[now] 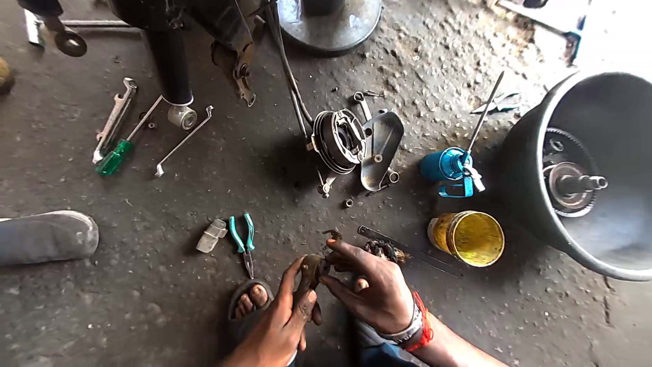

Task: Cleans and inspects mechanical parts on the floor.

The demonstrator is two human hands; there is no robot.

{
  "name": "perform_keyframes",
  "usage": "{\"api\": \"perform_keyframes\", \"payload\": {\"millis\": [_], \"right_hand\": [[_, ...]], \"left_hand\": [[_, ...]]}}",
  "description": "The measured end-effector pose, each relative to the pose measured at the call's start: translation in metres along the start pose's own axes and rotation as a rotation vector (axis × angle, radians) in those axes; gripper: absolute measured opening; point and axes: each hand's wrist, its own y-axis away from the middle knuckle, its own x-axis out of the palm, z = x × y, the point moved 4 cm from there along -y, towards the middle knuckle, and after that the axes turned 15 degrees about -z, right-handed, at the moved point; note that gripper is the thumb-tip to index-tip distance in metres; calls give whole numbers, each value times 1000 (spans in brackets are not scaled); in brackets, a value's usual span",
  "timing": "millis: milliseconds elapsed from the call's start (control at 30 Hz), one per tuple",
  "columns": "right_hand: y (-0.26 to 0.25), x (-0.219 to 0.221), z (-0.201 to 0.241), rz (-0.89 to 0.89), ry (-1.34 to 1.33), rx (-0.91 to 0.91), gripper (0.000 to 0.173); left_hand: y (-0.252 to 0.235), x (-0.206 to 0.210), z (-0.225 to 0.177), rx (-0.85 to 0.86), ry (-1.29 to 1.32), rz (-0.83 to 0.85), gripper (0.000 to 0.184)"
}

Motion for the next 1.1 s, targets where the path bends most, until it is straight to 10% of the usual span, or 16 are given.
{"api": "perform_keyframes", "payload": {"millis": [367,667,867,1100], "right_hand": [[4,6,9,32,180,-132,38],[7,-9,-9,165,159,411,108],[21,0,-19,192,161,356,105],[16,-28,-38,141,507,146,73]], "left_hand": [[7,-2,2,-11,-15,30,65],[18,-10,0,69,-253,253,79],[20,-15,3,28,-525,355,86],[17,-10,6,8,101,52,59]]}}
